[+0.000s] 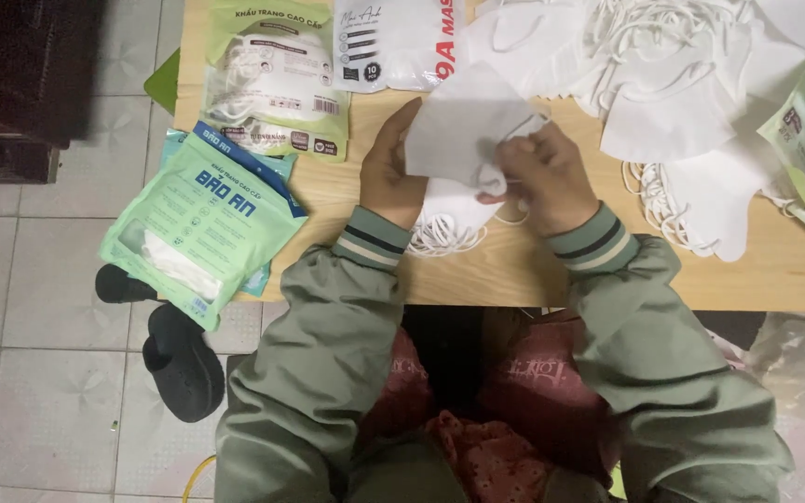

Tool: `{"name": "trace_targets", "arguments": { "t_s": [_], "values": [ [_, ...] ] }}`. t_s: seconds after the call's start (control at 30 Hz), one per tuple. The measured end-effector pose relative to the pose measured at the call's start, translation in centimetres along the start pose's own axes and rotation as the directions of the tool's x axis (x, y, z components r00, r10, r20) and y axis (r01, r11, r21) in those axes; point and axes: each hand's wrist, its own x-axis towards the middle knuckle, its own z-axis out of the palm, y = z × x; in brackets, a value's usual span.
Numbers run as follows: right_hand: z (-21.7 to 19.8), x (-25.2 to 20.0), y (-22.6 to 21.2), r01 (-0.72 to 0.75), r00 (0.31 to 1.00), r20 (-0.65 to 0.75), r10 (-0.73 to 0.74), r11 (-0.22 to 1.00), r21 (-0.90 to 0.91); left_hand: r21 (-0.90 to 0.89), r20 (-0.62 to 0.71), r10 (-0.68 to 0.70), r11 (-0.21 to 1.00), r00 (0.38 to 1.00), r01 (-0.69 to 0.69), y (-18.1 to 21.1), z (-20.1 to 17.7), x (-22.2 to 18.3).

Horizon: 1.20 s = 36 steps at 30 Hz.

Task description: A person is manually sorting, unfolding, and stacking white 9A masks on a wooden table.

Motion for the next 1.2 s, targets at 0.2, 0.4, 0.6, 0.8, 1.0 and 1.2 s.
{"name": "trace_targets", "arguments": {
  "t_s": [0.2, 0.4, 0.6, 0.8, 1.0, 1.2],
  "values": [
    [-4.7, 3.3, 3.8, -0.008, 0.999, -0.045, 0.007, 1.0, -0.024, 0.048, 0.02, -0.032, 0.998, 0.999, 0.031, -1.1, 0.6, -0.3],
    [-2.8, 1.9, 1.3, 0.011, 0.99, -0.14, 0.003, 0.995, 0.103, 0.146, -0.031, -0.108, 0.983, 0.994, 0.112, 1.1, 1.1, -0.5],
    [-6.4, 2.7, 5.1, -0.16, 0.959, -0.158, 0.235, 0.91, 0.382, 0.338, -0.1, 0.052, 0.941, 0.994, -0.015, -3.0, -0.6, -0.1],
    [0.5, -0.3, -0.1, -0.366, 0.931, 0.017, 0.366, 0.927, 0.08, 0.385, -0.127, 0.075, 0.923, 0.989, -0.021, -3.6, -1.0, 0.4],
    [-0.8, -0.2, 1.5, -0.426, 0.886, 0.158, 0.436, 0.9, -0.097, 0.1, -0.07, 0.035, 0.995, 0.997, -0.027, -1.2, -0.9, 0.4],
    [-1.4, 0.3, 2.0, -0.434, 0.894, 0.099, 0.436, 0.9, -0.047, -0.032, -0.178, -0.404, 0.914, 0.897, 0.405, 2.7, 0.6, 0.5]
  ]
}}
